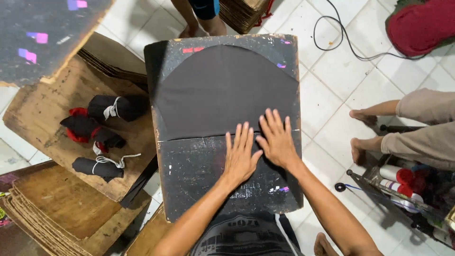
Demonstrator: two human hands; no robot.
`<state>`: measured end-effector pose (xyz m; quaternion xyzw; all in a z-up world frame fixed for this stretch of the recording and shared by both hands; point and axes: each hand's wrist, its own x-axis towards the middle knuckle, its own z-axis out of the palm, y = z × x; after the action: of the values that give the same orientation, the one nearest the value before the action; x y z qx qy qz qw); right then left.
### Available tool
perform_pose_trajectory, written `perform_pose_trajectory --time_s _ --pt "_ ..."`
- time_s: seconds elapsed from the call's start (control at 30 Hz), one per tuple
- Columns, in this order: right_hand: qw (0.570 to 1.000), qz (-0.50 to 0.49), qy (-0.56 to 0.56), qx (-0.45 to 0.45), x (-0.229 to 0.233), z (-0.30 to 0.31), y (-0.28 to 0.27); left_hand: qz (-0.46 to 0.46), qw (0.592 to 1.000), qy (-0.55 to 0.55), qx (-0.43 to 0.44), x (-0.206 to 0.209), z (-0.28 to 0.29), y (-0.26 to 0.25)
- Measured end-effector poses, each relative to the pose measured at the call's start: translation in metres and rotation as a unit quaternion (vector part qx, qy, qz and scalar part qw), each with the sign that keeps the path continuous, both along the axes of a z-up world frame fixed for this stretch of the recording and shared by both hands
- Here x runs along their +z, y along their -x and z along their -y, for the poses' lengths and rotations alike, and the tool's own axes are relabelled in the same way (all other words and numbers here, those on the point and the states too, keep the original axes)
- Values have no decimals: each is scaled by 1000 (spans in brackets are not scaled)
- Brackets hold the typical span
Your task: Placing fabric pieces onto wooden boards and tying bundles of fabric with string in a production environment.
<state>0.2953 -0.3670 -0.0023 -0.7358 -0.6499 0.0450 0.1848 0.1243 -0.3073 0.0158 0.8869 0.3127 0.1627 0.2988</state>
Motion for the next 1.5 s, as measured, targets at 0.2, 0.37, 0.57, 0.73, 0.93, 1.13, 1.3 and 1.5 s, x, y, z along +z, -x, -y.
perform_pose_trajectory --time_s 0.2,0.37,0.57,0.73,0.93,1.13,1.3,1.5 --pt "994 64 85 37 -11 10 19 -114 992 -16 40 -14 -8 46" --pt "989 50 129 50 -14 4 42 -125 987 5 104 -3 -34 65" --pt "988 0 152 -27 8 -5 11 -189 964 -11 186 3 -63 109" --pt "994 26 79 -67 -5 -49 37 -23 967 -116 226 -18 -108 50" --pt "995 71 67 -3 -32 -36 11 -137 982 -106 75 -11 -144 41" --pt "969 9 155 -193 -28 -1 -86 -159 968 -50 190 -14 -130 32" --pt "988 138 54 29 -47 -66 -28 -16 995 -98 -13 -51 -127 -70" --pt "989 104 100 -21 -31 -75 -96 -133 969 -182 99 -12 -229 54"
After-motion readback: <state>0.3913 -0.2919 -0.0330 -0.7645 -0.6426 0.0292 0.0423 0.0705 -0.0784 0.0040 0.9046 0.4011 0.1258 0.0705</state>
